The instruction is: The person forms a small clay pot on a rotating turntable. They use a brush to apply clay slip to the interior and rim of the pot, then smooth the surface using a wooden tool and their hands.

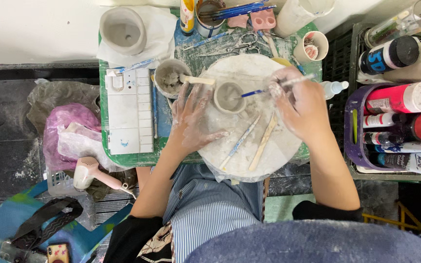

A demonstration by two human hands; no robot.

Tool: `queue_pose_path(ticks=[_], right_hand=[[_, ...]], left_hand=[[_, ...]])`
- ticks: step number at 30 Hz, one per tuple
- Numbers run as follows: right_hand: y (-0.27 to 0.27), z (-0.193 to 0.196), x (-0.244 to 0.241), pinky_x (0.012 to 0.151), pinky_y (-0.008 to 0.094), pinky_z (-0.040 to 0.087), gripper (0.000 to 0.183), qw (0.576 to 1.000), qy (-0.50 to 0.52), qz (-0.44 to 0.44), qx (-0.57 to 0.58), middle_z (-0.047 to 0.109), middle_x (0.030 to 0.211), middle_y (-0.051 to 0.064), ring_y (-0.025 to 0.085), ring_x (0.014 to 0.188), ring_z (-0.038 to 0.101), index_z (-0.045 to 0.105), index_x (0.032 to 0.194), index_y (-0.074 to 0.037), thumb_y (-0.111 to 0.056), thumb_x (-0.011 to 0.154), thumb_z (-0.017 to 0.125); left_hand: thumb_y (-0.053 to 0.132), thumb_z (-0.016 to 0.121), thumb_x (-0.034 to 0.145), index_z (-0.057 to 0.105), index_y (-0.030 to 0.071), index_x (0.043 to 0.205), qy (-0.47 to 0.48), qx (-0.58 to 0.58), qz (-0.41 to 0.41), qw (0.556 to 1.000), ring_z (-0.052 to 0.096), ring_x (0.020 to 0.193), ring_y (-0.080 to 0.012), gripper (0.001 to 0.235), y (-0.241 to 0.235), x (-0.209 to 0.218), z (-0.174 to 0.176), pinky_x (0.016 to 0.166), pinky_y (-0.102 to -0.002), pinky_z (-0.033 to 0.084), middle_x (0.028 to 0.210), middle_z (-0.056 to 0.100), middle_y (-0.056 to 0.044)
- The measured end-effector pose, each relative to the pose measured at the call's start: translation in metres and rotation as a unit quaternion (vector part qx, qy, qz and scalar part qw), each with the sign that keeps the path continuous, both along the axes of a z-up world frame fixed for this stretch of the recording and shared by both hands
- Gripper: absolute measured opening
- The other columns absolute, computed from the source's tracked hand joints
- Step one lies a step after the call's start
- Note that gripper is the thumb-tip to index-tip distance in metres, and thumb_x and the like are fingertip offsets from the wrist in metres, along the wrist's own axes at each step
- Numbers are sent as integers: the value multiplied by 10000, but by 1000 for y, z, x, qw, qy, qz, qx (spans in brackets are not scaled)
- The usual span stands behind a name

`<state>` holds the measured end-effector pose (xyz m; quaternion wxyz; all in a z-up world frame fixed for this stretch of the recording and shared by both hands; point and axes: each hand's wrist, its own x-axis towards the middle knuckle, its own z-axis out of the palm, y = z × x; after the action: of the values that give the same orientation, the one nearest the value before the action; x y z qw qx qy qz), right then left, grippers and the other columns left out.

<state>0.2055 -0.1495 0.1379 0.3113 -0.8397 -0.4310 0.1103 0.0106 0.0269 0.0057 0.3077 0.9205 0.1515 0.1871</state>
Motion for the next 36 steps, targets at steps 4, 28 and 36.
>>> queue_pose_path(ticks=[4, 28, 36], right_hand=[[13, -15, 14, 655, 289, 509, 95, 993, 82, 34, 83, 695, 882, 67, 128, 737, 679, 628, 1118, -52, -93, 1042, 590], [-38, -36, 24, 749, 287, 521, 86, 985, 107, 64, 123, 728, 942, 54, 132, 834, 679, 684, 1064, -51, -89, 1049, 608], [-24, -34, 58, 854, 282, 525, 131, 969, 159, 131, 133, 645, 961, 34, 111, 915, 615, 602, 1085, -4, -110, 1125, 537]], left_hand=[[606, 782, 803, 532, 112, 1495, -21, 64, 51, 996, 357, 1484, -302, 887, 1, -10, 6, 1194, -546, 252, 1519, 521, -99], [252, 725, 931, 655, 142, 1374, -21, 40, -35, 998, 458, 1463, -283, 462, 15, 0, -2, 1200, -493, 297, 1435, 627, -87], [244, 727, 938, 649, 151, 1403, -12, 41, -40, 998, 471, 1447, -291, 481, 18, 1, -6, 1198, -515, 295, 1403, 648, -117]])
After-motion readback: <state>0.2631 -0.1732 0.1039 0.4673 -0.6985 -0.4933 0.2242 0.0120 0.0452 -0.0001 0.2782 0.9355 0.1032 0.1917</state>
